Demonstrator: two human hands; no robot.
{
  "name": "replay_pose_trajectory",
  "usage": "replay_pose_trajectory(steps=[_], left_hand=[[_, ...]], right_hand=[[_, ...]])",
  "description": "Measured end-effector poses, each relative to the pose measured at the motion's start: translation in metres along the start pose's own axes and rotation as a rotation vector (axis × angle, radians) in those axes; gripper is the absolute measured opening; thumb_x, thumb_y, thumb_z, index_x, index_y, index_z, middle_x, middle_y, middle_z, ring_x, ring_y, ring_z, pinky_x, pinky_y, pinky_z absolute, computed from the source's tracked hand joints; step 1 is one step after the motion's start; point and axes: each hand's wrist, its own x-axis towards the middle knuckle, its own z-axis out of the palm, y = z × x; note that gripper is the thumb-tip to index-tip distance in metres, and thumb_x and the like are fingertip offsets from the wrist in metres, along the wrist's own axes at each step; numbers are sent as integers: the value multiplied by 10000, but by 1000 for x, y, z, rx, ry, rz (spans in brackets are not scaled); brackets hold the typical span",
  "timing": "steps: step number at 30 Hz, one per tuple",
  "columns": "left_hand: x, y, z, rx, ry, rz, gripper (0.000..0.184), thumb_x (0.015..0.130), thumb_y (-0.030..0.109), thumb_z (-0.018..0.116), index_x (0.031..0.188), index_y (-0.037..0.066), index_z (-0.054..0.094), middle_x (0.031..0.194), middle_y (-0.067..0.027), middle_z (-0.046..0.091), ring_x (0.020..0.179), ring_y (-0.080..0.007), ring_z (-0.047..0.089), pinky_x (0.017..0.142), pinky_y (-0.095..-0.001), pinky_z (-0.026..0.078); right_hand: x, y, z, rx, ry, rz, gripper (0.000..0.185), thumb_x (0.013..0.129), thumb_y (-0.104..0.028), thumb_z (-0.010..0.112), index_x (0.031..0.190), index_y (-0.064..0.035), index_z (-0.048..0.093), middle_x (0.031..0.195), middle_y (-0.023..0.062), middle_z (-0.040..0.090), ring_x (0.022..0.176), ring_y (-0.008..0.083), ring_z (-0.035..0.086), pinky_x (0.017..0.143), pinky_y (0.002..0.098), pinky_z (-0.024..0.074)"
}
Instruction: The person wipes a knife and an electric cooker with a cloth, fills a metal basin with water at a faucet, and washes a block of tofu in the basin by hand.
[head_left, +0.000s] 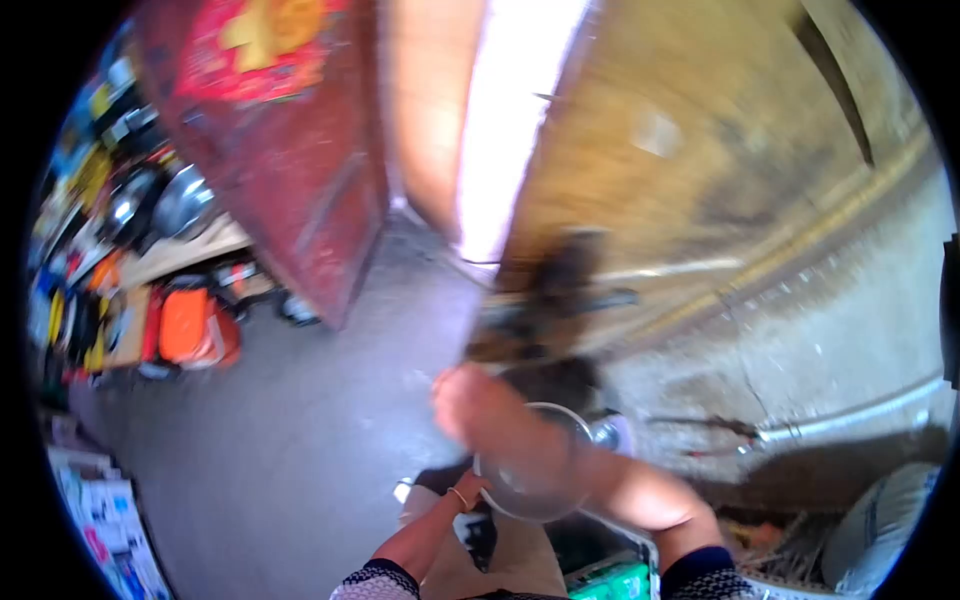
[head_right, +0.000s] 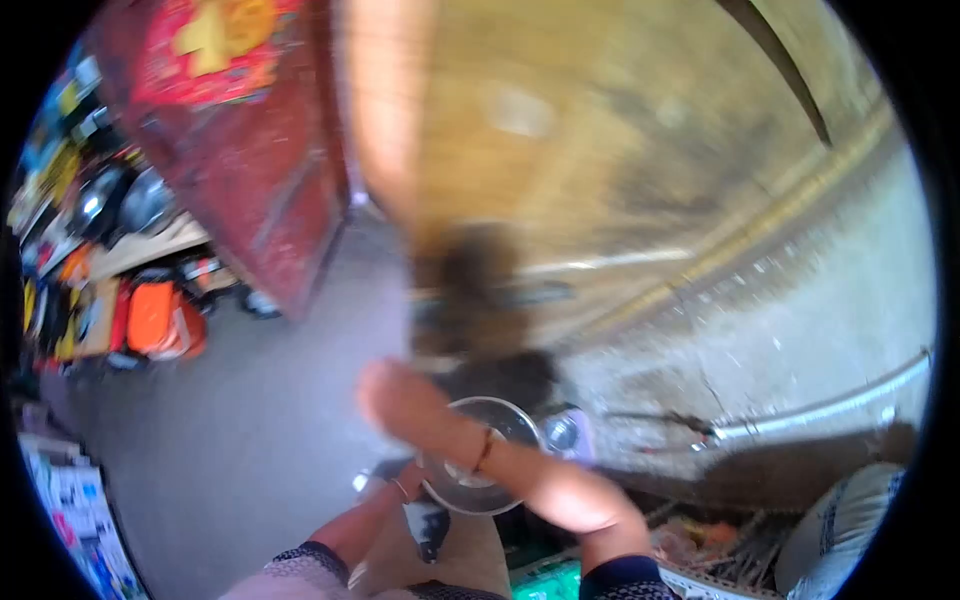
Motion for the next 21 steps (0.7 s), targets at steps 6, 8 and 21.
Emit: replay_pose_trajectory(steps=[6, 8, 21], left_hand=[[-86, -25, -192, -363, 167, -88, 267, 667, -12, 558, 934, -8, 558, 832, -89, 580, 742, -206, 581, 615, -342, 490], [-138, 2, -234, -594, 248, -39, 197, 663, -8, 556, 857, -31, 577, 779, -97, 577, 688, -221, 586, 598, -366, 492], [-347, 26, -524, -1202, 919, 412, 325, 617, -55, 502, 939, -28, 526, 850, -121, 576, 755, -245, 583, 690, -338, 498]], right_hand=[[79, 77, 82, -826, -680, 435, 196, 851, -175, 453, 908, -152, 639, 882, 42, 604, 843, 199, 555, 770, 380, 383], [86, 69, 78, -939, -965, 499, 276, 864, -226, 431, 1047, -143, 621, 1114, 50, 578, 1071, 243, 505, 818, 511, 338], [8, 77, 155, -685, -1323, 632, 276, 838, -234, 442, 1029, -154, 624, 1062, 21, 603, 976, 217, 567, 764, 430, 457]])
